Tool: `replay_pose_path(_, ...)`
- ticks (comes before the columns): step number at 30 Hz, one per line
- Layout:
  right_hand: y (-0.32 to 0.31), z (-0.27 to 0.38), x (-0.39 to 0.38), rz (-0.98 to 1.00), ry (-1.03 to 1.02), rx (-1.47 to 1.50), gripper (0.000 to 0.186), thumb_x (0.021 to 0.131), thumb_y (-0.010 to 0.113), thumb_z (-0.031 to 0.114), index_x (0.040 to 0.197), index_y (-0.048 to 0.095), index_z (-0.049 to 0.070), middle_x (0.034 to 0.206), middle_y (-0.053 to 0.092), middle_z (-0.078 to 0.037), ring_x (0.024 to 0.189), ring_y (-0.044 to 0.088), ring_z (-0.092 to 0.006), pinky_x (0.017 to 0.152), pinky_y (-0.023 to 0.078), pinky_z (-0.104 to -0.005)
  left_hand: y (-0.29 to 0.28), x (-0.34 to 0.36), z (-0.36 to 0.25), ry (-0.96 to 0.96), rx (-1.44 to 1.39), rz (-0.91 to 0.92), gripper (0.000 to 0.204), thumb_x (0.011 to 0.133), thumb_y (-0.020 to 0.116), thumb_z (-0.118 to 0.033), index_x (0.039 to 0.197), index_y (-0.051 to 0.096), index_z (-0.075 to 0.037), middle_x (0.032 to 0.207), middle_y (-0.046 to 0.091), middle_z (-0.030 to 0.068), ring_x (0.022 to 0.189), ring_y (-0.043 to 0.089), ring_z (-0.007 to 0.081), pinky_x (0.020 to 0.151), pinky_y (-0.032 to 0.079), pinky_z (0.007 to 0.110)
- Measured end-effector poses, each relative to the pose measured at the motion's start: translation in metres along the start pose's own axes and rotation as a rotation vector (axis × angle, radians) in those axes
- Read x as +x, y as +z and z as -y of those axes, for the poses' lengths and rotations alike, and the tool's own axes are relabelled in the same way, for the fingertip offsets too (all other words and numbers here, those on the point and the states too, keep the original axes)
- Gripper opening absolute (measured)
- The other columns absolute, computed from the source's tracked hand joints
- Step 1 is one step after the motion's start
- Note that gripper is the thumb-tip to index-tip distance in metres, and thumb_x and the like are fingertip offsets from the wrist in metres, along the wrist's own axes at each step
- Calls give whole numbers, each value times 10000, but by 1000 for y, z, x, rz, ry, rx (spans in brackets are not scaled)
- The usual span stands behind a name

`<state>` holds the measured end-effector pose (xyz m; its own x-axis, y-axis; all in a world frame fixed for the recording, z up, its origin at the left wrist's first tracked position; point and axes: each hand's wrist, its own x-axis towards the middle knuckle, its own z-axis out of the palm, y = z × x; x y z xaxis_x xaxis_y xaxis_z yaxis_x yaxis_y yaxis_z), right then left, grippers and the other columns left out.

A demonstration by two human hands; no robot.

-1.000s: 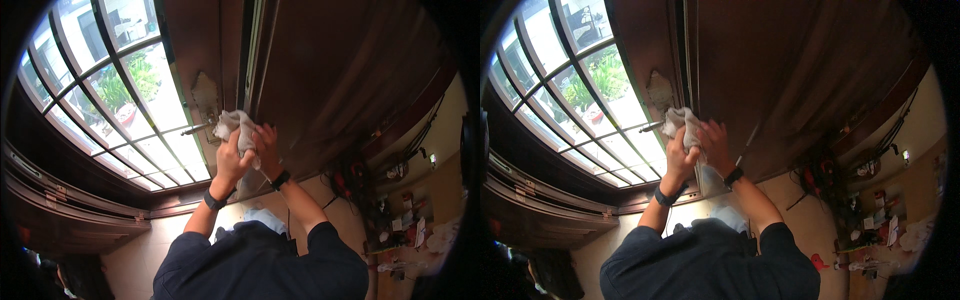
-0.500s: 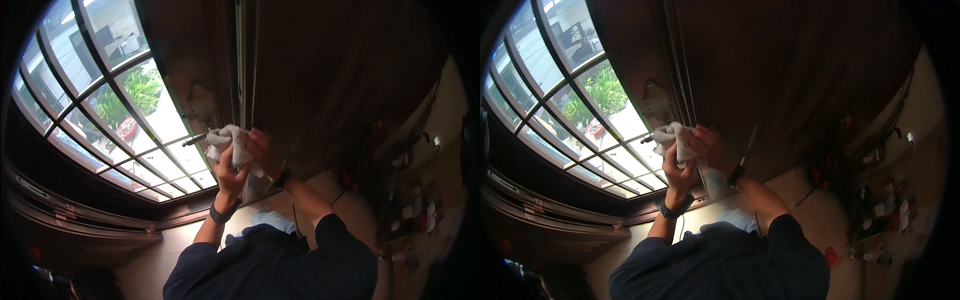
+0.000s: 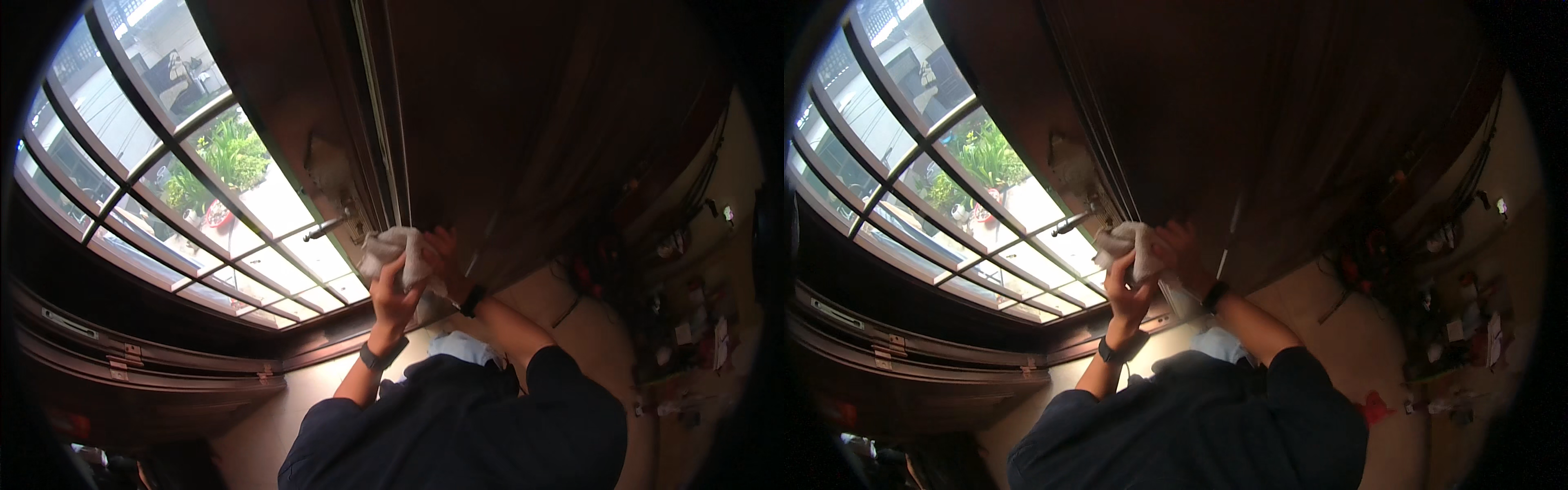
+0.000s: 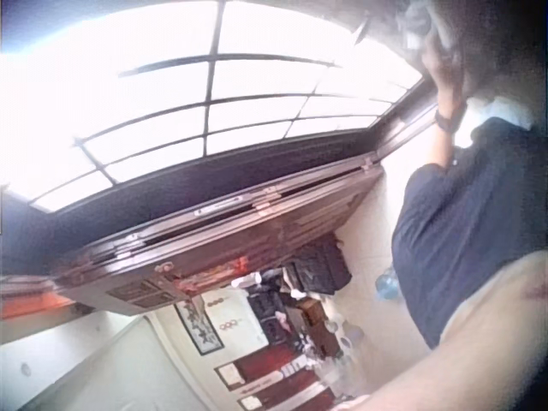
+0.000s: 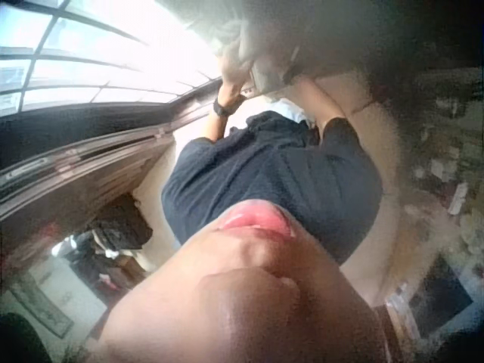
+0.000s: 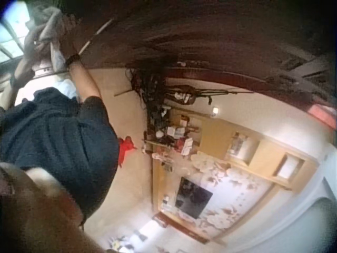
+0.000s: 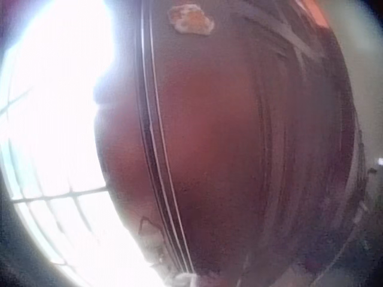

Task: The person wipes down the surface of a wooden door and its frame with a cloth, then wipes a wooden shelf and a circular object on the wall.

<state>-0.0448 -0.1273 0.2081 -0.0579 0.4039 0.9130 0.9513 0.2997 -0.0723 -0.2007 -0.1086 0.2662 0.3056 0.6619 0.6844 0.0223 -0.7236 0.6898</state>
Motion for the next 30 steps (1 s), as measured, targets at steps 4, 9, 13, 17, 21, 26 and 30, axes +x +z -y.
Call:
replay_pose_path(4, -17, 2, 47, 16, -38, 120, 208, 728, 645, 200, 929, 604, 165, 1072, 589, -135, 1009, 533, -349, 893, 363, -533, 5, 12, -12, 142, -24, -223, 478, 580, 757, -28, 1029, 596, -6, 936, 640, 175, 896, 627, 314, 800, 490, 368)
replay_pose_path(9, -56, -21, 109, -166, -158, 49, 184, 750, 656, 211, 921, 600, 169, 1064, 588, -145, 992, 545, -358, 846, 401, -540, 32, 46, -40, 305, 61, -290, 503, 594, 744, -38, 1064, 572, 18, 978, 625, 181, 899, 621, 322, 796, 493, 372)
replay_pose_path(13, -67, -44, 90, -295, -87, 51, 269, 744, 659, 194, 1004, 591, 188, 1092, 576, -144, 1034, 523, -367, 833, 402, -539, 59, 52, -44, 364, 36, -140, 520, 633, 691, 4, 1112, 495, 59, 995, 579, 194, 915, 589, 316, 799, 479, 386)
replay_pose_path(17, -101, -44, 101, -53, -53, 16, 344, 741, 655, 153, 1068, 562, 207, 1122, 554, -144, 1055, 508, -371, 843, 397, -540, 78, 57, -48, 349, 94, -177, 532, 629, 696, -18, 1122, 505, 50, 1009, 588, 189, 910, 598, 321, 803, 484, 380)
replay_pose_path(21, -125, -75, 111, -120, -68, -21, 363, 738, 658, 144, 1086, 569, 199, 1174, 526, -135, 1094, 489, -354, 898, 374, -534, 112, 78, -69, 338, -10, -191, 577, 616, 711, -23, 1151, 503, 34, 1035, 600, 190, 933, 606, 319, 797, 495, 373)
replay_pose_path(26, -160, -125, 104, -299, -13, -19, 346, 756, 642, 115, 1097, 587, 137, 1223, 492, -129, 1125, 469, -348, 973, 335, -502, 174, 96, -99, 311, -115, -78, 579, 635, 705, -15, 1175, 499, 17, 1049, 601, 173, 931, 609, 305, 782, 503, 351)
replay_pose_path(30, -181, -160, 74, -365, 66, -14, 356, 760, 635, 94, 1110, 580, 126, 1229, 490, -126, 1127, 468, -341, 978, 343, -492, 220, 88, -109, 331, 7, -25, 543, 666, 691, -2, 1174, 499, 14, 1066, 589, 169, 949, 597, 293, 807, 485, 353)
